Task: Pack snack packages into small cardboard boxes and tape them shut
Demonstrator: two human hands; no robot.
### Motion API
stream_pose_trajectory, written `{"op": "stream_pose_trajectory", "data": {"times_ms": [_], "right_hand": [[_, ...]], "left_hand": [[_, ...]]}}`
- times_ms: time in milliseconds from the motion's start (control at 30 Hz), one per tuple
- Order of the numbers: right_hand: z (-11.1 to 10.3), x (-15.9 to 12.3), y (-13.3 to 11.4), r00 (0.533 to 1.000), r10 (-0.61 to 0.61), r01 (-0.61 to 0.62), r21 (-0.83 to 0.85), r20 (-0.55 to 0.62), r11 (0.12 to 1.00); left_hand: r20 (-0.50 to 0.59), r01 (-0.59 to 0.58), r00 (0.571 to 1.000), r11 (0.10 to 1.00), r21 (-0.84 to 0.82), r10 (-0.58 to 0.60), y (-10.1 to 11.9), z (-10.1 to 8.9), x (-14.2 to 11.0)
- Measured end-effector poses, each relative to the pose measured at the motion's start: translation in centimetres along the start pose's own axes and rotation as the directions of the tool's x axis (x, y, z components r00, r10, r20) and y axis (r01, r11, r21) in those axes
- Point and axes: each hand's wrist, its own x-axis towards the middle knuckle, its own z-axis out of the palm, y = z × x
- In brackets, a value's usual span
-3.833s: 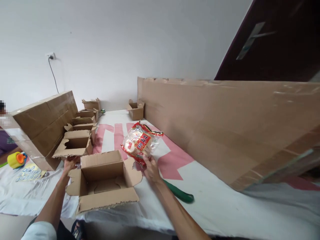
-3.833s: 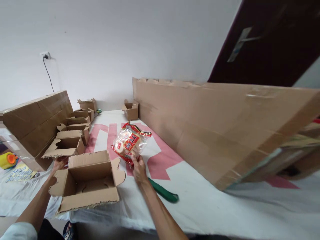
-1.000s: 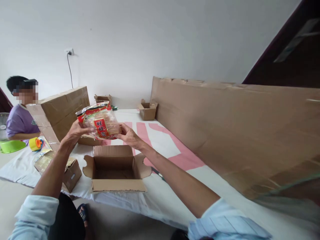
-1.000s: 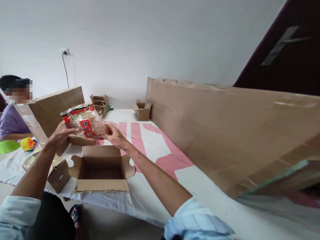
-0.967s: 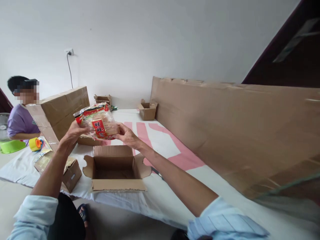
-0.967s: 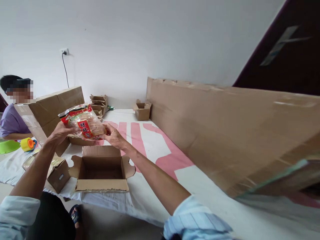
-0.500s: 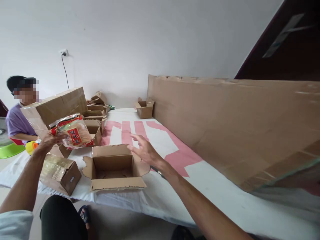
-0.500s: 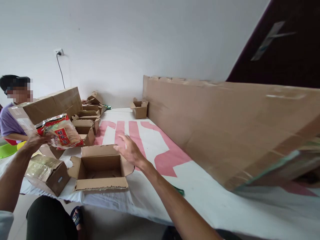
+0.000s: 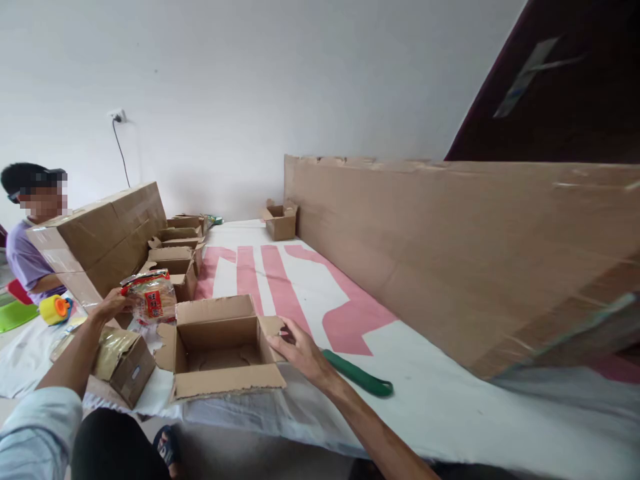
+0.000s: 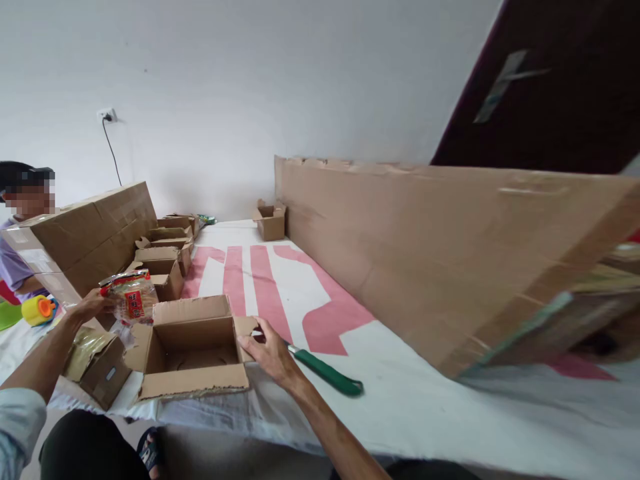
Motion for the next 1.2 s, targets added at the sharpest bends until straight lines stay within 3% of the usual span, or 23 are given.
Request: {"op": "stream_pose_trajectory", "data": {"times_ms": [100,267,500,633,800,1000,1200], "right_hand": [[0.1,-0.5,-0.5,1.0,0.003,-0.003,-0.03,-0.004,1.0],[0.2,-1.1,-0.7,0.999,0.017,-0.016,0.019,-0.031,1.0],[0.2,-2.7,-0.3,0.976,0.22,-0.217,0.105,-0.01,0.97],[0.4,-3.4,-0.6,0.979,0.177,-0.19,0.142,0.101,0.972],[0.8,-3.5,-1.4,0.974,0.146,-0.169,0.129,0.171,0.977],[1.1,-3.3,-1.7,0.982,0.01,-0.029,0.096,0.189,0.995],[1.0,-3.1,-1.3,0.986,0.01,-0.013,0.012,0.164,1.0]], "left_hand": [[0.028,0.03,0.999,0.999,-0.01,-0.03,-0.5,0.2,0.8],[-0.02,0.078,0.997,0.996,0.032,-0.077,-1.4,-0.1,1.5],[-0.129,0.08,0.989,0.992,0.094,-0.068,-1.7,-0.4,2.1],[-0.186,0.086,0.98,0.99,0.116,-0.064,-1.9,0.3,2.2],[-0.146,0.038,0.989,0.996,0.075,-0.027,-1.8,0.4,1.4],[-0.146,0.046,0.989,0.996,0.078,-0.035,-1.4,-0.5,1.6],[-0.187,0.116,0.979,0.976,0.187,-0.081,-2.0,-0.2,2.1]]}}
